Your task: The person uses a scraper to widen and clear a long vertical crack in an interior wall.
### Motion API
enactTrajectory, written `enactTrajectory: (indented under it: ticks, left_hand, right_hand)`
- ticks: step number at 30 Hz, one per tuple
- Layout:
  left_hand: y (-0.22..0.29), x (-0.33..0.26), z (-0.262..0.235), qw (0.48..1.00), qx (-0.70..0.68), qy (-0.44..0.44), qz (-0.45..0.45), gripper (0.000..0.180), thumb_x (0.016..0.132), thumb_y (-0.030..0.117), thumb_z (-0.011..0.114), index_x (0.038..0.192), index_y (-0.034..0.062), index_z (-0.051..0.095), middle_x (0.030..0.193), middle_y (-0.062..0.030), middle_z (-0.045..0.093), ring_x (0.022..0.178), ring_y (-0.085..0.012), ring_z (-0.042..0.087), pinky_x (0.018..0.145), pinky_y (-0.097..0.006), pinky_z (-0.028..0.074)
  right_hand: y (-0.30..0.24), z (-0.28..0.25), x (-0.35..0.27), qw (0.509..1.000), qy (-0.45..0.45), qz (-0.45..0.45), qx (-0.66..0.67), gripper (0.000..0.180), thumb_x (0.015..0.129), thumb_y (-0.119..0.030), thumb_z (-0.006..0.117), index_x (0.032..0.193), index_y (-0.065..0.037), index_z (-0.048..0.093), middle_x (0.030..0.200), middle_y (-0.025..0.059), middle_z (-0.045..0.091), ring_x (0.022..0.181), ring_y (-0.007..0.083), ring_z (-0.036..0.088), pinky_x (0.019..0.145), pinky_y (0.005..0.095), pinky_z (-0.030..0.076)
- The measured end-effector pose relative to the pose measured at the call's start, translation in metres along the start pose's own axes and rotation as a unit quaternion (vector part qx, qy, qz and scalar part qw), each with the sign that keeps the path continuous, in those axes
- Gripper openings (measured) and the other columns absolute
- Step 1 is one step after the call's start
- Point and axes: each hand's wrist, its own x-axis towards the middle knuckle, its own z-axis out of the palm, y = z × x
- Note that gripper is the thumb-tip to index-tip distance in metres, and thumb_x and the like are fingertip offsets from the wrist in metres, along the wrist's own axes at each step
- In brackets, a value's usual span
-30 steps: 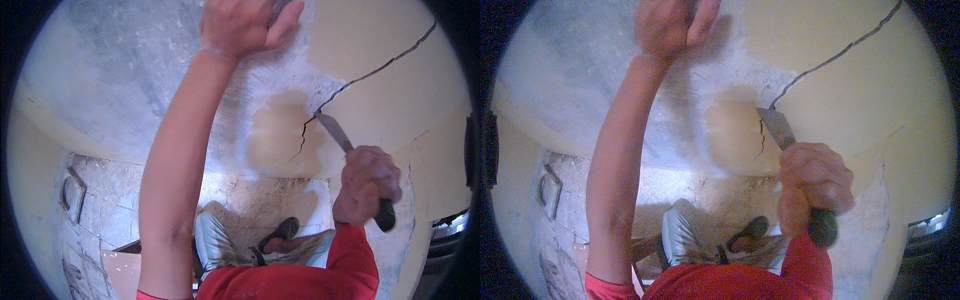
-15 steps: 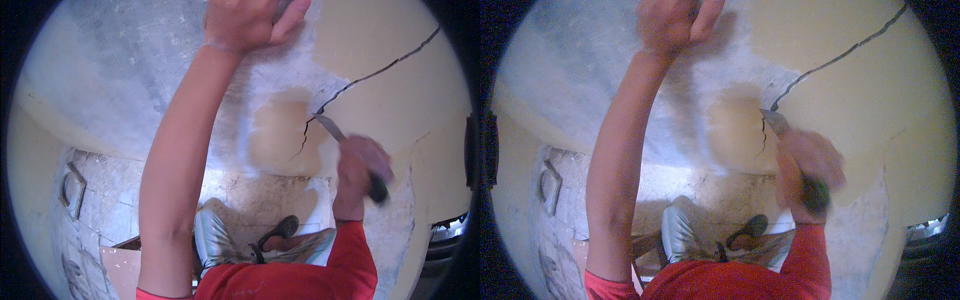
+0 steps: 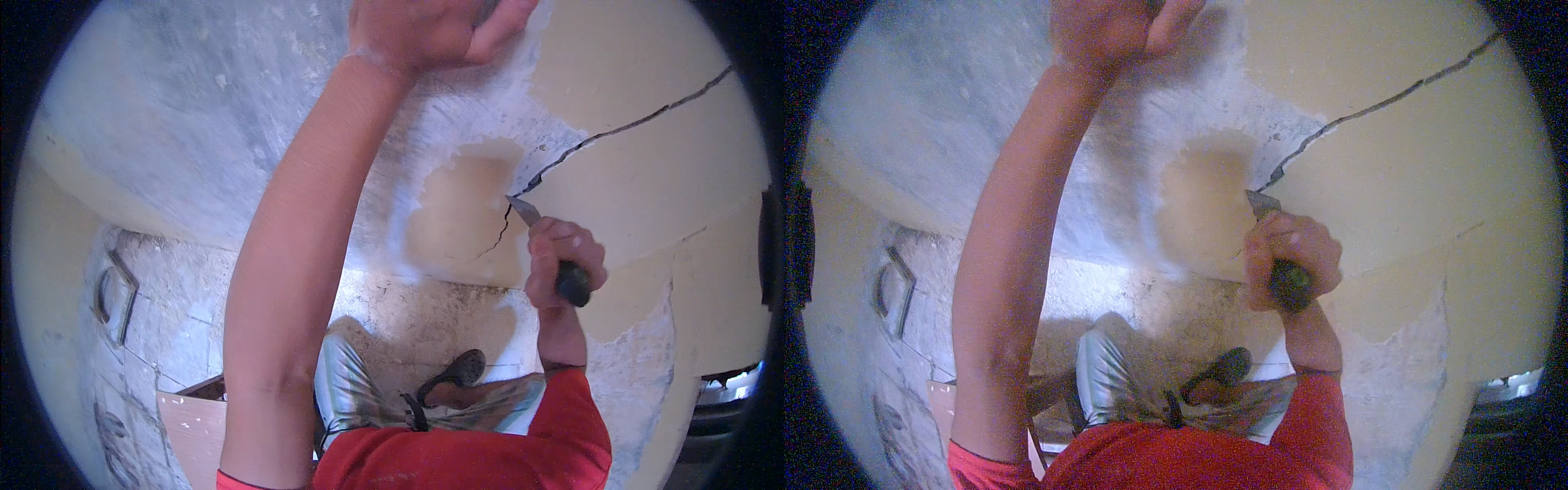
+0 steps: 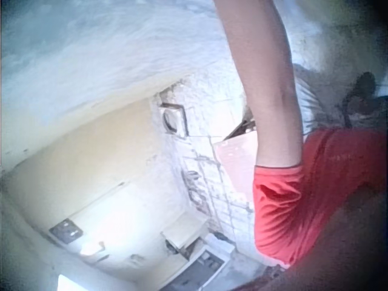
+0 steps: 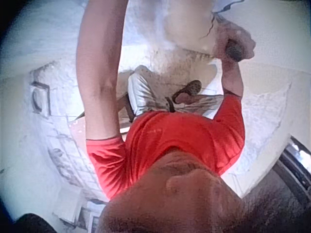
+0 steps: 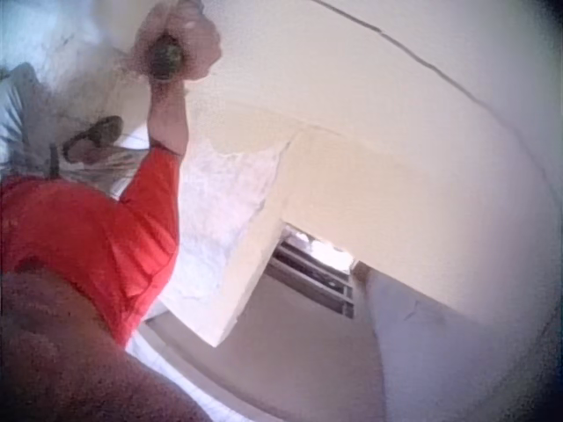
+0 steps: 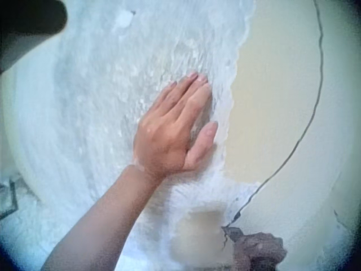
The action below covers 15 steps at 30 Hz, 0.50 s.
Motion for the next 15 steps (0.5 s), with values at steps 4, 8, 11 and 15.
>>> enactTrajectory:
  ticks: [4, 8, 11, 15]
  left_hand:
    - [-0.009, 0.005, 0.007, 1.000, 0.017, 0.016, 0.021, 0.043, 0.081, 0.021, 0.059, 0.118, -0.0011, 0.057, 0.121, -0.0186, 0.061, 0.118, -0.0328, 0.056, 0.099, -0.043, 0.044]
    - [0.009, -0.005, 0.017, 0.999, -0.020, 0.044, 0.009, 0.043, 0.081, 0.020, 0.060, 0.118, -0.0008, 0.057, 0.121, -0.0188, 0.061, 0.118, -0.0327, 0.056, 0.099, -0.043, 0.044]
    - [0.011, -0.011, 0.002, 1.000, 0.008, -0.013, -0.005, 0.043, 0.081, 0.020, 0.060, 0.118, -0.0008, 0.057, 0.120, -0.0192, 0.061, 0.118, -0.0326, 0.056, 0.099, -0.043, 0.044]
    - [-0.002, -0.016, 0.028, 0.997, -0.006, 0.068, 0.041, 0.042, 0.081, 0.022, 0.059, 0.117, -0.0011, 0.058, 0.119, -0.0194, 0.062, 0.116, -0.0332, 0.057, 0.099, -0.043, 0.045]
  right_hand:
    - [0.037, 0.020, 0.017, 0.772, -0.220, 0.288, -0.522, 0.021, 0.089, -0.020, 0.050, 0.091, -0.014, 0.069, 0.081, 0.0067, 0.067, 0.081, 0.0287, 0.063, 0.078, 0.0419, 0.051]
    - [0.110, 0.083, 0.007, 0.972, 0.015, -0.128, -0.198, 0.023, 0.088, -0.019, 0.052, 0.072, -0.010, 0.065, 0.070, 0.0064, 0.064, 0.063, 0.0311, 0.062, 0.058, 0.0415, 0.051]
    - [0.067, 0.039, -0.001, 0.929, -0.159, 0.022, -0.333, 0.022, 0.087, -0.017, 0.053, 0.068, -0.008, 0.059, 0.067, 0.0077, 0.061, 0.066, 0.0312, 0.062, 0.062, 0.0420, 0.052]
    - [0.096, 0.081, 0.015, 0.994, 0.047, -0.093, 0.043, 0.022, 0.088, -0.020, 0.053, 0.070, -0.010, 0.059, 0.070, 0.0088, 0.063, 0.069, 0.0272, 0.064, 0.063, 0.0394, 0.052]
